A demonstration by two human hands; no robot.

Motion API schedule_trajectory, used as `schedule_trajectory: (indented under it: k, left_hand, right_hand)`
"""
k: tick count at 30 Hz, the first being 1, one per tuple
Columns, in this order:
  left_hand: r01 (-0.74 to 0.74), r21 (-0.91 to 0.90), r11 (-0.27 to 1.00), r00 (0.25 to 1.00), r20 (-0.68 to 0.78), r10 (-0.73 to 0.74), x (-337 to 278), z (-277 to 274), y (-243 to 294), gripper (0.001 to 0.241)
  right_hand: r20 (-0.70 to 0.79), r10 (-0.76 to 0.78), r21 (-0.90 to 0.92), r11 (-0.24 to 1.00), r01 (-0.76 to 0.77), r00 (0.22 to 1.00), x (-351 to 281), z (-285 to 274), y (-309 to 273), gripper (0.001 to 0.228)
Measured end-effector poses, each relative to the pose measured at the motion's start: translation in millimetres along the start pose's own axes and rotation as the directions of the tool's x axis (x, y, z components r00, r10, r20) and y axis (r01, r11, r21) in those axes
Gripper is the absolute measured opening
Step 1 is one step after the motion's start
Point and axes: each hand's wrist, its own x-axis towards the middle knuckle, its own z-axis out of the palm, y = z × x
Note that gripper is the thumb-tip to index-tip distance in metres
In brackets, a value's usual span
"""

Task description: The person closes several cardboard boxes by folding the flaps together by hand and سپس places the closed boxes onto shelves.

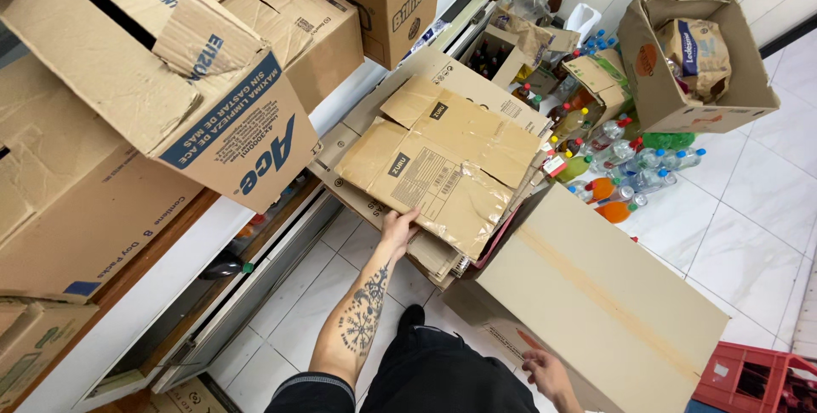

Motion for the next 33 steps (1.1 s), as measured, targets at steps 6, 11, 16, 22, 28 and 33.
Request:
schedule_trajectory:
  k: [6,11,16,22,28,33]
  left_hand:
    - [-0.074,-0.374,0.925,0.995,0.033,0.093,46,0,-48,0.044]
    - [-0.069,-0.402,0.913,0.978,0.152,0.142,53,9,-62,0.098]
    - [-0.147,-0.320,0.936,0.908,0.332,0.257,39,32,-74,0.033]
    - [-0.258,-0.176,0.950,0.840,0.444,0.311,44,79,-119,0.033]
    - [-0.455,-0.145,0.879,0.640,0.633,0.436,-16,157,-121,0.060]
    - [-0.469,0.144,0.871,0.712,0.646,0.276,40,165,-154,0.040]
  right_hand:
    - [0.030,-0.011,0.037,0.999,0.010,0.999,-13,-17,-22,0.043]
    - [-0.005,0.008,0.124,0.992,-0.007,1.000,-12,-23,1,0.042]
    - [-0.001,0.032,0.227,0.973,-0.031,0.999,-11,-35,48,0.042]
    - [-0.032,0.017,0.329,0.944,-0.006,0.999,22,-72,145,0.042]
    - [-0.412,-0.052,0.527,0.801,0.285,0.909,24,-178,184,0.037]
    - [-0.526,-0.114,0.552,0.708,0.441,0.843,-53,-289,116,0.065]
